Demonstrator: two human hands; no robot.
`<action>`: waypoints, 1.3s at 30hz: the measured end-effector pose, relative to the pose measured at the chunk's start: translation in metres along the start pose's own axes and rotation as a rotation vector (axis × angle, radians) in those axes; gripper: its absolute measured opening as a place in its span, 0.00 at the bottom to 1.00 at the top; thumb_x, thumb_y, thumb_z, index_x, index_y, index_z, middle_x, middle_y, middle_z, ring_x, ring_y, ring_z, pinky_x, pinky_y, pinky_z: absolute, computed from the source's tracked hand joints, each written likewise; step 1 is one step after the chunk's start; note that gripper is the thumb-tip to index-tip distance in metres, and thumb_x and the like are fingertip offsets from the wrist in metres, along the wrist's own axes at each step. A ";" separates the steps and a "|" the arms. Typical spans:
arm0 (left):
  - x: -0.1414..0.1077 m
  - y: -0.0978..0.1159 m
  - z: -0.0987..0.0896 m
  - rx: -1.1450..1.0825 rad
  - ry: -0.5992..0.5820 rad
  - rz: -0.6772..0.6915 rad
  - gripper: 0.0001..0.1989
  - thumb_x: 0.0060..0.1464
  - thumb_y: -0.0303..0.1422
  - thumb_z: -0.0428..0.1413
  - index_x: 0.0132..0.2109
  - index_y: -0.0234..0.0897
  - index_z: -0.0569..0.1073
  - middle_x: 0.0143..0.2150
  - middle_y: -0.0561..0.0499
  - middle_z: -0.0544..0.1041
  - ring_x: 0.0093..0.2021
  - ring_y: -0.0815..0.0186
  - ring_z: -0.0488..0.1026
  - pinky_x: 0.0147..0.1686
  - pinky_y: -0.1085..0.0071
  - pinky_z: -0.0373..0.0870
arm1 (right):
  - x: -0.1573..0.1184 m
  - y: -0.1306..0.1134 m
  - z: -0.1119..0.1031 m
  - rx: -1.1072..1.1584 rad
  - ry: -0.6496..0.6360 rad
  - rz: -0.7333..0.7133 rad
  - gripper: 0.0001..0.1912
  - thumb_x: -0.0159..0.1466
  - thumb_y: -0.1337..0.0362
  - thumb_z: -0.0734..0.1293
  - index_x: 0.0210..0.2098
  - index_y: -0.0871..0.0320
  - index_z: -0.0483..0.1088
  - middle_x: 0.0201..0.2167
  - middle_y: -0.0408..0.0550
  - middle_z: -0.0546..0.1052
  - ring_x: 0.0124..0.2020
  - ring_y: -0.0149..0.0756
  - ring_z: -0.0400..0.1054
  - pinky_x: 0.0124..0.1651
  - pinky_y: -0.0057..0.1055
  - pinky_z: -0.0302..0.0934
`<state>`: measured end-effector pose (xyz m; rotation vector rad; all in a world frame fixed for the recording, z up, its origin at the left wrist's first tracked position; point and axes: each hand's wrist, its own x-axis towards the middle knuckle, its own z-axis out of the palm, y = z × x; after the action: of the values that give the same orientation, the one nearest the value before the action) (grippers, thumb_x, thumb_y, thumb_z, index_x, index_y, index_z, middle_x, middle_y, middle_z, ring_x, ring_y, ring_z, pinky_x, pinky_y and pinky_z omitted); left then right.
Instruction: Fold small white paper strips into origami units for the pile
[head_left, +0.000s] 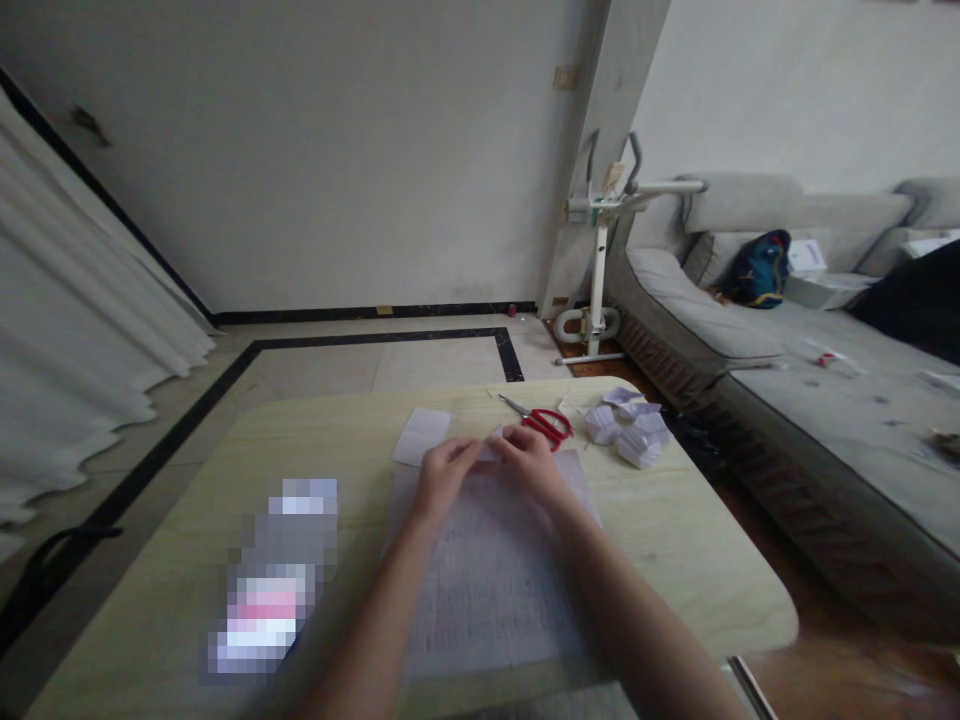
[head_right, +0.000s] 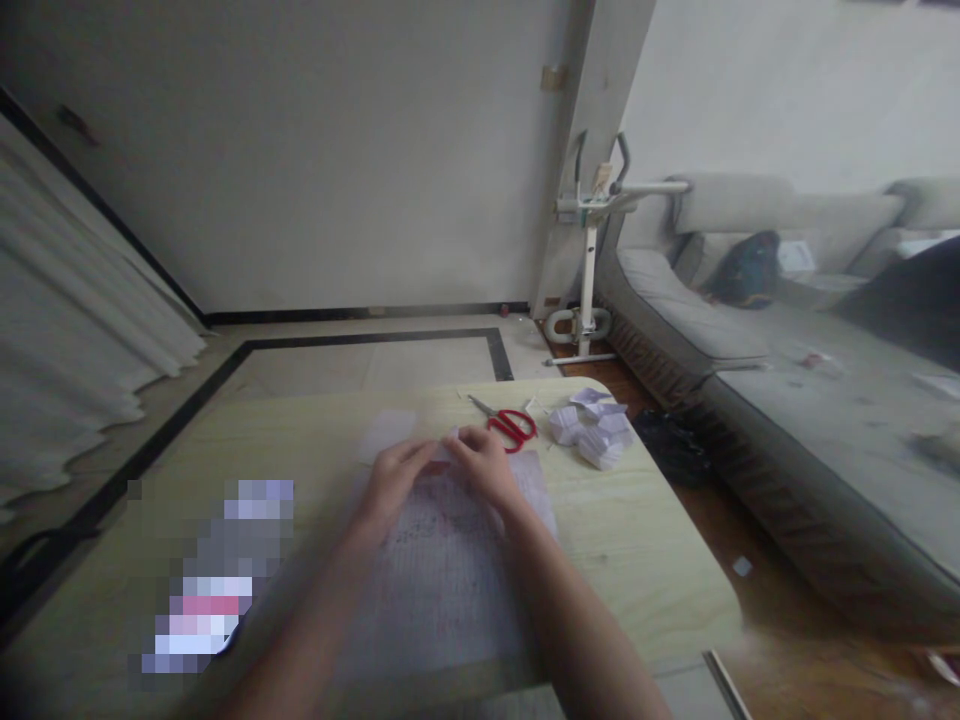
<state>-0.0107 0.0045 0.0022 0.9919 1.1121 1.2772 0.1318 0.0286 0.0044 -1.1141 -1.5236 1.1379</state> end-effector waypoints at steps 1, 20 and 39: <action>0.001 -0.001 0.000 -0.016 0.006 -0.008 0.13 0.45 0.38 0.61 0.35 0.32 0.78 0.35 0.47 0.78 0.33 0.64 0.75 0.36 0.68 0.73 | 0.000 0.000 0.000 -0.006 -0.006 -0.008 0.13 0.58 0.57 0.63 0.24 0.60 0.68 0.20 0.41 0.67 0.23 0.29 0.60 0.26 0.25 0.52; 0.002 -0.005 -0.003 -0.065 0.012 -0.125 0.12 0.42 0.36 0.62 0.34 0.32 0.78 0.32 0.49 0.79 0.29 0.68 0.75 0.32 0.72 0.72 | -0.001 -0.002 -0.001 -0.079 -0.042 -0.054 0.15 0.60 0.58 0.61 0.21 0.60 0.63 0.18 0.39 0.61 0.21 0.28 0.55 0.24 0.25 0.47; -0.004 0.006 0.002 0.300 0.034 0.080 0.12 0.48 0.37 0.57 0.34 0.31 0.77 0.29 0.48 0.78 0.29 0.65 0.74 0.26 0.75 0.68 | -0.004 -0.005 0.006 -0.093 0.007 0.039 0.13 0.58 0.58 0.62 0.23 0.61 0.66 0.19 0.41 0.65 0.21 0.28 0.56 0.24 0.25 0.50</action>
<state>-0.0099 0.0005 0.0084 1.2510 1.3277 1.2156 0.1263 0.0232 0.0081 -1.2136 -1.5691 1.0978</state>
